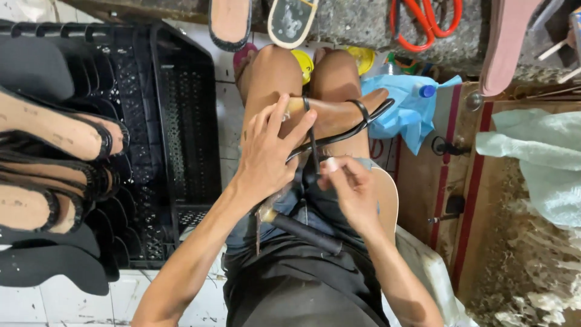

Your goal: Assembling sandals by stretching straps over a last and securing them to the sole using tools.

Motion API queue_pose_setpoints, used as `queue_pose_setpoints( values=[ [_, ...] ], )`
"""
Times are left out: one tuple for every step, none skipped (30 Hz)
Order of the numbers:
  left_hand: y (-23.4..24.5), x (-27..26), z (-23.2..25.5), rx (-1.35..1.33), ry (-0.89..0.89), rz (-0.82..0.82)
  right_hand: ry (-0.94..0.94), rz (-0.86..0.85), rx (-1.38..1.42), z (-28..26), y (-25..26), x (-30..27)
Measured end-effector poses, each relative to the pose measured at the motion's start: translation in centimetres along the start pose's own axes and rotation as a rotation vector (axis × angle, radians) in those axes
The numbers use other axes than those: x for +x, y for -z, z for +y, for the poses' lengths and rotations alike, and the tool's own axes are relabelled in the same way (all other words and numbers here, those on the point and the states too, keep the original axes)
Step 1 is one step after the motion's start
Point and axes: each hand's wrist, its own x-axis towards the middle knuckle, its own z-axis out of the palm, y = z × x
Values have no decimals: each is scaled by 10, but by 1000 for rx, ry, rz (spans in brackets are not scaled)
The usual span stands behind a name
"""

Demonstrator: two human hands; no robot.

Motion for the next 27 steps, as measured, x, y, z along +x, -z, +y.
queue_pose_setpoints(
  values=[
    [-2,-1,-2,-22,21,-10,-36,4,91,2,0,-1],
    [-4,-1,-2,-49,39,-23,-75,15,182,5,2,-2],
    [-5,-2,-3,-53,43,-26,-81,14,179,3,1,-1],
    [-6,-2,-3,-67,57,-50,-60,-4,169,1,-1,1],
    [-6,-2,-4,-82,71,-75,-40,-21,158,-1,-2,2],
    [-6,-2,-5,-80,71,-71,-36,-23,158,-5,-5,3],
    [-6,-3,-6,-67,63,-72,-43,-40,162,-9,-7,5],
    [-7,-3,-7,-55,54,-75,-52,-55,166,-14,-9,6],
    [-5,-3,-5,-56,52,-72,-50,-54,164,-14,-9,4],
    [-3,-2,-5,-38,45,-76,-41,-40,147,-15,-9,3],
    [-1,-1,-5,-20,38,-81,-33,-26,129,-15,-9,3],
    [-2,0,-5,-16,43,-78,-32,-33,130,-9,-11,1],
    [-3,1,-5,-30,65,-74,-39,-28,153,-3,-14,0],
    [-5,0,-4,-53,85,-74,-52,-15,171,4,-15,-3],
    [-5,1,-4,-59,87,-77,-57,-13,167,6,-17,-4],
    [-5,0,-4,-35,79,-81,-71,-7,175,8,-18,-6],
    [-5,-1,-4,-12,70,-85,-84,-2,182,11,-20,-7],
    [-6,-3,-3,-16,90,-93,-102,-13,177,13,-20,-8],
    [-6,-4,-1,-1,78,-86,-96,-7,143,16,-20,-9],
    [-6,0,-4,21,53,-72,-75,5,115,18,-22,-5],
    [-5,-1,-3,24,58,-73,-78,-1,117,23,-24,-5],
    [-5,-1,-2,-7,72,-80,-84,7,136,28,-24,-5],
    [-5,0,-1,-38,86,-86,-91,14,155,32,-24,-5],
    [-5,-1,-1,-39,86,-88,-93,16,155,36,-26,-4],
    [-5,-1,-1,-57,82,-98,-107,18,200,39,-27,-4],
    [-4,0,-3,-70,74,-103,-113,20,248,41,-29,-2],
    [-3,1,-4,-66,69,-102,-108,22,252,43,-31,1]
  ],
)
